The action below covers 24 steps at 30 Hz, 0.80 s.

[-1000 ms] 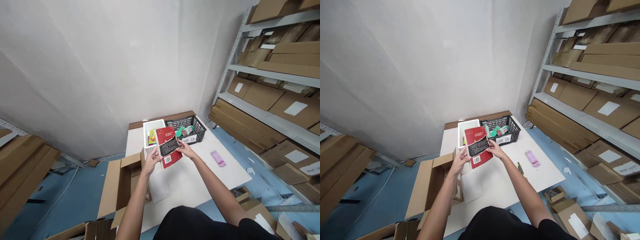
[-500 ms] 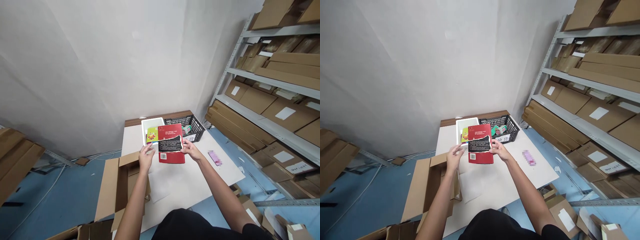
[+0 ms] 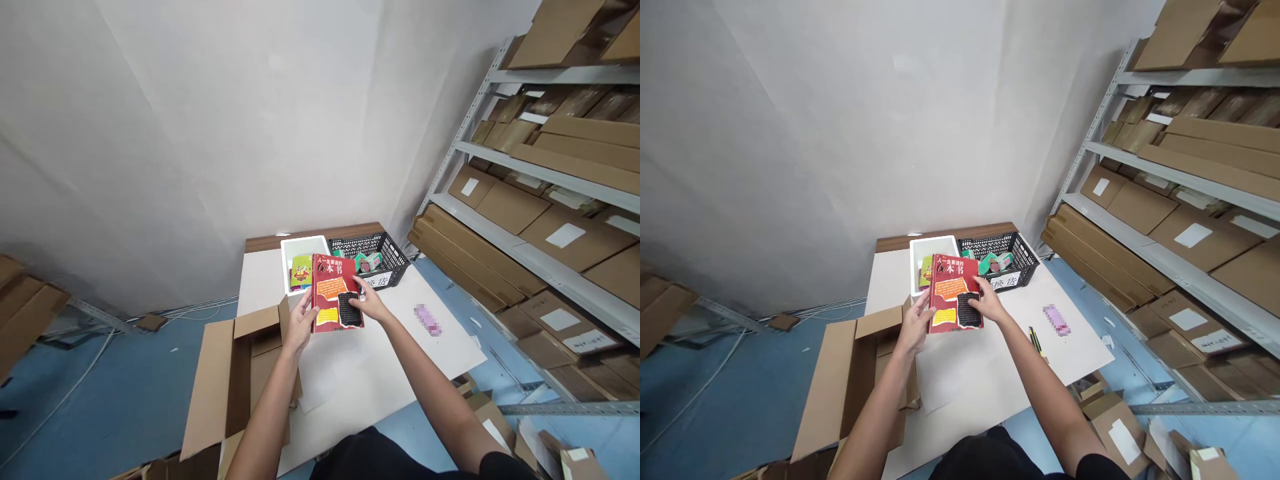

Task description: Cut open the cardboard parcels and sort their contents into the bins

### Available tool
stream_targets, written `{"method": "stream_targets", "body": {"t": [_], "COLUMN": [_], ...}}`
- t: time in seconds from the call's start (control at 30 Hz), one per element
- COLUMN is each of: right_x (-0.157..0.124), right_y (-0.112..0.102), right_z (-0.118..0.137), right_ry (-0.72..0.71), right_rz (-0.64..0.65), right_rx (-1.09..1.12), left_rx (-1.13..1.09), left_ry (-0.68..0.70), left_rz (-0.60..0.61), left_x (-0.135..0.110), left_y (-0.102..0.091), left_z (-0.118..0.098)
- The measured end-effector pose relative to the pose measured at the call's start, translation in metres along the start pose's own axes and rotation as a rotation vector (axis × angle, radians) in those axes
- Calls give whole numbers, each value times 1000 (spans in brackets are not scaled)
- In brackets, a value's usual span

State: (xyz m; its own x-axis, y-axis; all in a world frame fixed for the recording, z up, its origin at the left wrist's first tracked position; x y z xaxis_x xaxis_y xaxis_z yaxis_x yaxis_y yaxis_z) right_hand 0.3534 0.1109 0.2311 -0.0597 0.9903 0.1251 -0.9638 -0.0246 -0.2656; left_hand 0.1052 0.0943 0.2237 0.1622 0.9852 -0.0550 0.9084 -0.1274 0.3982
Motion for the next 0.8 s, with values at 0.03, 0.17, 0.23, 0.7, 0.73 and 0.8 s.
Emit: {"method": "stream_targets", "body": {"t": [0.03,0.17,0.23,0.7,0.73,0.8], "right_x": [2,-3,-4,159,175,199], "right_y": [-5,-8,-6,-10,-8,-4], "right_z": [-10,-43,-47,-29,-27,-25], "right_ry": [106,450,434,95,47,-17], "right_rz": [-55,107,183,251,228,172], "right_rx": [5,268,415,423,364,266], "left_rx": [-49,-133,-111,287,317,422], "left_ry": [-41,-89,-77,7,24,27], "left_rz": [-17,-82,-93,-134,-165,-274], "left_x": [0,-3,1,121,135,163], "left_y": [-7,-20,-23,-59,-61,-65], "left_z": [5,23,25,-38,-44,-57]}}
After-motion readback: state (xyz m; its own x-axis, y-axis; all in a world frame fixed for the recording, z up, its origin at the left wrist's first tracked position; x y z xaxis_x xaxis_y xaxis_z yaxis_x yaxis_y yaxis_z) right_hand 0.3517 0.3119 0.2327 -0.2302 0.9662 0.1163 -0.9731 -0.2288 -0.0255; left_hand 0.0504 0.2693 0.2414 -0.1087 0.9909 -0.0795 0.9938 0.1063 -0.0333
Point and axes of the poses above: each hand's wrist, its own x-axis towards the middle knuckle, its own y-axis out of the palm, z = x × y, the point moved 1 cm from there along x, towards the middle knuckle, and after that the axes turned 2 degrees about -y, right-handed, at the moved point
